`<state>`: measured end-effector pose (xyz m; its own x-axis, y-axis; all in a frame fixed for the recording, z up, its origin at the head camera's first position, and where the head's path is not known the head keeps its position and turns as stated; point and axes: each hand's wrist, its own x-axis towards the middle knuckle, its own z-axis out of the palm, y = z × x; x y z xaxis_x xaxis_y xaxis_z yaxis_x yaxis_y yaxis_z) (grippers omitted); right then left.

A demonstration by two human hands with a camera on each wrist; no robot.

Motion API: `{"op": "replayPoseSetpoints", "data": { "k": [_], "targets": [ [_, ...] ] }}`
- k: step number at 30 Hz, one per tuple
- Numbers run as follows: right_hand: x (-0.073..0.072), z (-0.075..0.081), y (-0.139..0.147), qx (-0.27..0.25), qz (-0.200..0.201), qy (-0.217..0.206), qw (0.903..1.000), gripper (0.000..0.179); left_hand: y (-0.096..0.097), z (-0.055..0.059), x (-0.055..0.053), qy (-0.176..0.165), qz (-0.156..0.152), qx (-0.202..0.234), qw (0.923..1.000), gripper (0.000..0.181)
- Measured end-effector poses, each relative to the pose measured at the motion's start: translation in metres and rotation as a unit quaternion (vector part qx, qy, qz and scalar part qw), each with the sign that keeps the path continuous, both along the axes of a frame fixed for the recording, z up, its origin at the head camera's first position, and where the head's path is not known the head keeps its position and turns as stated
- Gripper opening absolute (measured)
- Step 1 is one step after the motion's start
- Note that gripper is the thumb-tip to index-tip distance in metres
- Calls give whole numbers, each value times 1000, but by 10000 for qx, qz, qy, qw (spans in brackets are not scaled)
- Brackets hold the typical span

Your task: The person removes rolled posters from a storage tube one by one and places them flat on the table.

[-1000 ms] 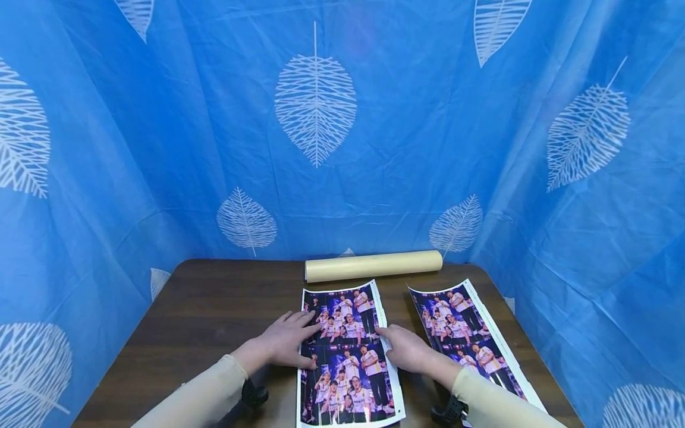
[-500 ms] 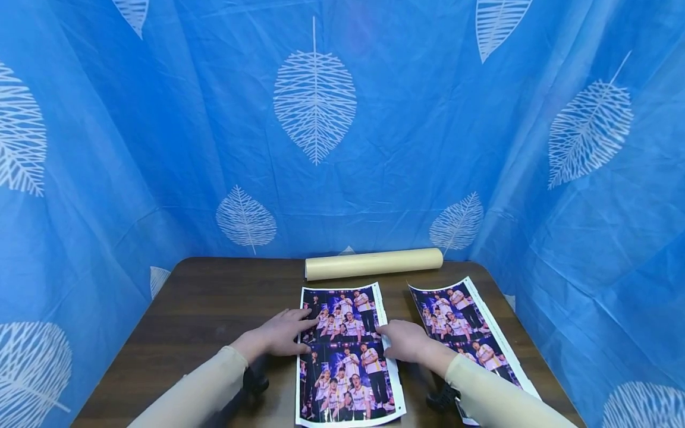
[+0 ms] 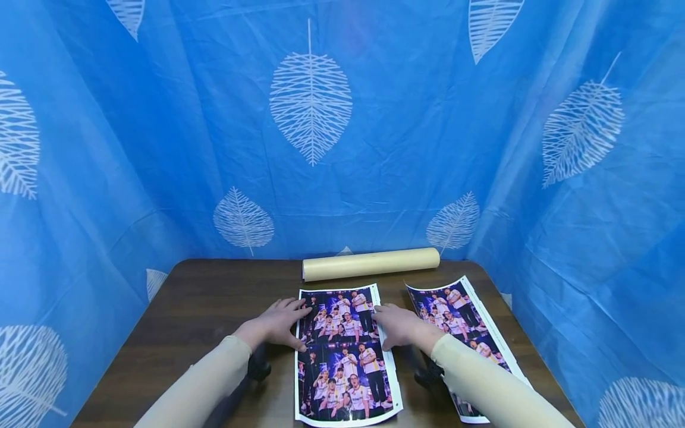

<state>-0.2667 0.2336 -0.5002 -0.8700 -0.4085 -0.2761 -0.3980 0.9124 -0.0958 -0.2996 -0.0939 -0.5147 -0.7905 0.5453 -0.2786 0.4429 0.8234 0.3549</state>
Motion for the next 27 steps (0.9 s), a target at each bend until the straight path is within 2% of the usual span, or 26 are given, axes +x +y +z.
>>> {"op": "replayPoseSetpoints", "data": {
  "k": [4, 12, 20, 27],
  "targets": [
    [-14, -1, 2, 271, -57, -316, 9991, 97, 1, 2, -3, -94, 116, -159, 9998, 105],
    [-34, 6, -3, 930, 20, -547, 9942, 129, 2, 0, -10, -76, 171, -474, 9987, 118],
    [-38, 12, -7, 1219, -110, -594, 9907, 135, 0, -2, -17, -80, 156, -670, 9976, 127],
    [-38, 11, -7, 1231, -229, -646, 9900, 135, 0, -1, -18, -101, 219, -823, 9963, 125]
  ]
}}
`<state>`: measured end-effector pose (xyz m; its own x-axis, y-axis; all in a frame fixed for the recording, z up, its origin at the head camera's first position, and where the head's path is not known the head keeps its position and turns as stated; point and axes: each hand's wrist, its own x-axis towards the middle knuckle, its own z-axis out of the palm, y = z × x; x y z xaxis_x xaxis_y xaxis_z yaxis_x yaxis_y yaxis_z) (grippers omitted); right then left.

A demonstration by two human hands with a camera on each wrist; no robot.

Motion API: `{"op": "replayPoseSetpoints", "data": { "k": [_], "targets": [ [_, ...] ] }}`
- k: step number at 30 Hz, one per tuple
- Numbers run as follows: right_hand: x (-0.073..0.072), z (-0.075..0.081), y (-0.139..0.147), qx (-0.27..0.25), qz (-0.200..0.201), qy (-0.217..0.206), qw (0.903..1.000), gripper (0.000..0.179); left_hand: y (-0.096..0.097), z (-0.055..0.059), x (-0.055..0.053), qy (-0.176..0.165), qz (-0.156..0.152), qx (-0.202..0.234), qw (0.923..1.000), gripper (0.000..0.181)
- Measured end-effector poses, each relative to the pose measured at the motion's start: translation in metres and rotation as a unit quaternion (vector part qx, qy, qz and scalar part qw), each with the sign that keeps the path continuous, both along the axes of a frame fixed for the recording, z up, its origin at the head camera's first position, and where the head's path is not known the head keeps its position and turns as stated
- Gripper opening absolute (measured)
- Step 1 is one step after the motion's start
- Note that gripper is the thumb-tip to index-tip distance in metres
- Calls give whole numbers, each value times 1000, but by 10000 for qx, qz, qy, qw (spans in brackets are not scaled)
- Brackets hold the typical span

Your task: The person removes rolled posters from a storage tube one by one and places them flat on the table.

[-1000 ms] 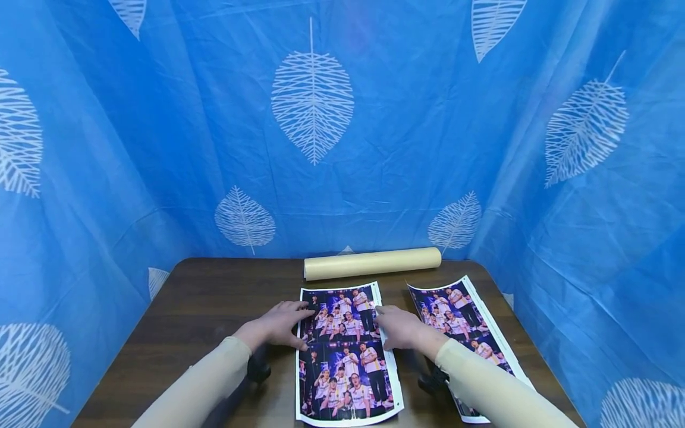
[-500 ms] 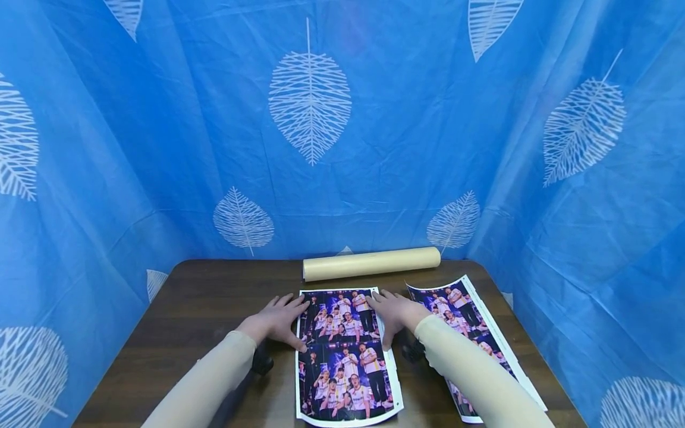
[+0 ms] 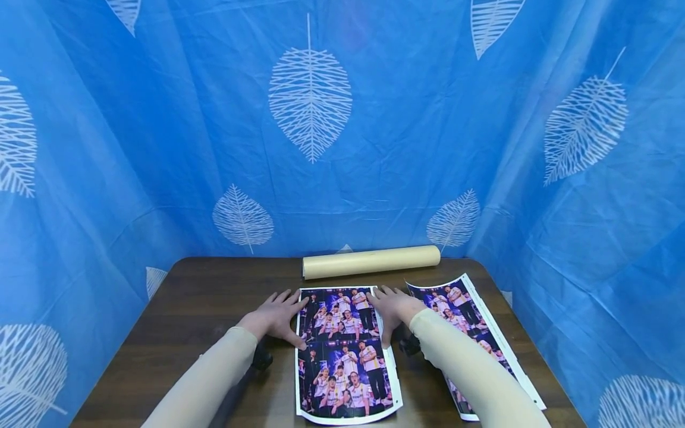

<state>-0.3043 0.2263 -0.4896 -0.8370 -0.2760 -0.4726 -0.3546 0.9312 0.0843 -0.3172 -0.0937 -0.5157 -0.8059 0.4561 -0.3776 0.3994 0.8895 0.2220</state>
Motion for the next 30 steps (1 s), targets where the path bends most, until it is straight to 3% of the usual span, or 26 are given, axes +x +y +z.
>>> {"op": "replayPoseSetpoints", "data": {
  "k": [11, 30],
  "targets": [
    [-1, -1, 0, 118, 60, 117, 9998, 136, 3, 6, 2, 371, -212, -384, 9983, 123],
    [-6, -7, 0, 89, 255, 207, 9994, 138, 0, 2, 0, 312, -93, -468, 9984, 123]
  ]
}}
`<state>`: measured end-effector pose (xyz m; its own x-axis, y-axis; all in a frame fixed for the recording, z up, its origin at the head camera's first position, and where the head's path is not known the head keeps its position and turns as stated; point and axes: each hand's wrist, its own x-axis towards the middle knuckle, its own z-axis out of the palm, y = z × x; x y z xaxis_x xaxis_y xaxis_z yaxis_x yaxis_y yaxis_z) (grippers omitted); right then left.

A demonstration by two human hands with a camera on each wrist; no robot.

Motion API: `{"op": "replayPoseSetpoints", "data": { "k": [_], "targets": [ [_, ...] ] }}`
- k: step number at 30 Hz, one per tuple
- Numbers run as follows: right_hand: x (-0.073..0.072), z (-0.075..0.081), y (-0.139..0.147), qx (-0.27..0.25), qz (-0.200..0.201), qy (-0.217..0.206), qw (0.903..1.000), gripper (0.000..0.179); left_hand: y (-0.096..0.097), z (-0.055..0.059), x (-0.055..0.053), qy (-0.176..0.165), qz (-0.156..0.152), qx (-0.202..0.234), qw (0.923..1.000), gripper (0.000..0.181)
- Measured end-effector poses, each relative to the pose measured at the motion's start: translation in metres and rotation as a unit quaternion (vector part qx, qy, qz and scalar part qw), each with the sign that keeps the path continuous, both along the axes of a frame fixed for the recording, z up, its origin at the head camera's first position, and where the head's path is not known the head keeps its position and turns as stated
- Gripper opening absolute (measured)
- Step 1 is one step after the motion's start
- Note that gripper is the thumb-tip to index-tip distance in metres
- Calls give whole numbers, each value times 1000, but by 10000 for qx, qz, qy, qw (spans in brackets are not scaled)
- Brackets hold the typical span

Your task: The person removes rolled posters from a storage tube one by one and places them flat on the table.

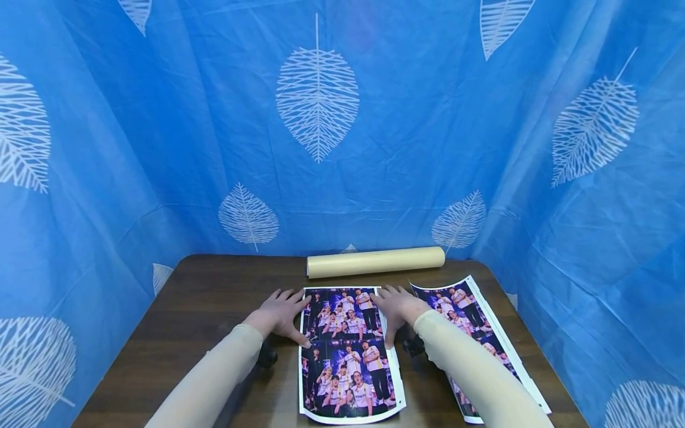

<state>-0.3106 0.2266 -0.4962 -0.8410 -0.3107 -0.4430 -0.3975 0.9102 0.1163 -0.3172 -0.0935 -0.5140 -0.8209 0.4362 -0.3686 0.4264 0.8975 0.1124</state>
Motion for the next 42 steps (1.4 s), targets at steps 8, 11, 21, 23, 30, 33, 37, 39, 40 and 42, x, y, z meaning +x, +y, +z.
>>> {"op": "replayPoseSetpoints", "data": {
  "k": [8, 11, 21, 23, 30, 33, 37, 39, 40, 42],
  "targets": [
    [3, 5, -1, -44, -96, -24, 9999, 136, 1, -1, -1, -13, 43, 31, 10000, 123],
    [3, 4, -1, 34, -35, 7, 10000, 136, 1, -1, -1, -28, 92, 76, 9999, 122],
    [5, 8, -2, 55, -141, -96, 9998, 135, 5, 3, -1, -62, 82, 88, 9999, 123],
    [5, 9, -2, -4, -210, -138, 9997, 135, 6, 6, -2, -47, 63, 82, 9999, 124],
    [3, 10, 0, 79, -385, -213, 9990, 134, 10, 8, -2, -8, 66, 1, 10000, 123],
    [1, 8, 3, 262, -330, -132, 9990, 135, 14, 8, -2, -23, 77, 58, 10000, 123],
    [-1, 6, 5, 392, -312, -71, 9987, 136, 16, 7, -2, -25, 65, 95, 9999, 121],
    [-3, 5, 6, 371, -310, -90, 9988, 136, 16, 6, -3, -20, 25, 81, 10000, 120],
    [-3, 4, 6, 369, -291, -91, 9989, 136, 16, 6, -4, -7, -13, 27, 10000, 120],
    [-4, 4, 8, 312, -284, -92, 9991, 136, 16, 4, -4, 77, -183, -138, 9997, 119]
  ]
}}
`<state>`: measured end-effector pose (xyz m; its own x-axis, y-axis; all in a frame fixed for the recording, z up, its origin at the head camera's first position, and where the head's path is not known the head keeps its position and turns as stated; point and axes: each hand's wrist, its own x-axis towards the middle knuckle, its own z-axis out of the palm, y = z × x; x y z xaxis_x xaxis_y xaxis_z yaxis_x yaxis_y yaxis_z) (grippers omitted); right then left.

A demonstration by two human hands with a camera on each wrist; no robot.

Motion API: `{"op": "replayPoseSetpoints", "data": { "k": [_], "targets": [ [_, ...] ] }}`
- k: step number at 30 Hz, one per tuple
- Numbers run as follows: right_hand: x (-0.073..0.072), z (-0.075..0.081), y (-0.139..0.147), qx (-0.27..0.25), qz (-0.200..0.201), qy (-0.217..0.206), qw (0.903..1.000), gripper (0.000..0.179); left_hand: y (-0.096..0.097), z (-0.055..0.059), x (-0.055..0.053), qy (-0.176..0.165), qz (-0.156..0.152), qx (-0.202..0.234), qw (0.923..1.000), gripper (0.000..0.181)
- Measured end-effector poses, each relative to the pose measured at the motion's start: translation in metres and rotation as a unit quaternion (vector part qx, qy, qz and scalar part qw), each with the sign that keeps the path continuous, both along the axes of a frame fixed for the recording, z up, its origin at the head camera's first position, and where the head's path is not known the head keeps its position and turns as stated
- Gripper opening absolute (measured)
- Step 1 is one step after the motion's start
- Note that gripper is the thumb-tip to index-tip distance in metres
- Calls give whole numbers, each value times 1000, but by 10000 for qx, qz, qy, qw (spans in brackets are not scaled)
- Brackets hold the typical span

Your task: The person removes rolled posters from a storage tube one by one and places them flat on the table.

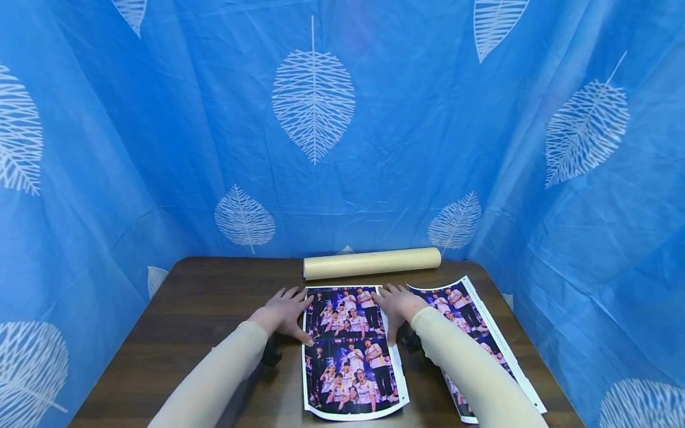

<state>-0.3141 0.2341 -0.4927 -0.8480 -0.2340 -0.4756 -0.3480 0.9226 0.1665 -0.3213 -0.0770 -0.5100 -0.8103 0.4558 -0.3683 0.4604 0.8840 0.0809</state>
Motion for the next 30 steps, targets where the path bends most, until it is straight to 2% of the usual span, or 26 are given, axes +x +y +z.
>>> {"op": "replayPoseSetpoints", "data": {
  "k": [4, 7, 9, 14, 17, 20, 23, 25, 30],
  "targets": [
    [2, 0, 1, -80, 101, 80, 9999, 133, 0, -3, 4, 434, -556, -185, 9973, 111],
    [7, 0, 0, -141, 217, 152, 9996, 127, -1, -4, 11, 804, -976, 77, 9919, 96],
    [10, 0, 0, -181, 338, 200, 9991, 120, 0, -5, 17, 1040, -1303, 354, 9854, 80],
    [24, -1, 1, -960, 396, 168, 9944, 95, 1, -10, 31, 1434, -2079, 1024, 9622, 34],
    [36, -1, 1, -1547, 576, 237, 9860, 77, 0, -13, 39, 1578, -2259, 1201, 9538, 22],
    [48, -3, 1, -1915, 918, 410, 9763, 56, -3, -14, 47, 1512, -2131, 1220, 9575, 25],
    [58, -5, 2, -2038, 1071, 462, 9720, 51, -5, -14, 55, 1285, -1906, 1163, 9663, 41],
    [64, -5, 2, -2002, 1002, 379, 9739, 55, -7, -13, 61, 1129, -1840, 1133, 9698, 55],
    [83, 0, 2, -1620, 837, -59, 9832, 91, -12, -10, 72, 816, -1846, 953, 9748, 91]
  ]
}}
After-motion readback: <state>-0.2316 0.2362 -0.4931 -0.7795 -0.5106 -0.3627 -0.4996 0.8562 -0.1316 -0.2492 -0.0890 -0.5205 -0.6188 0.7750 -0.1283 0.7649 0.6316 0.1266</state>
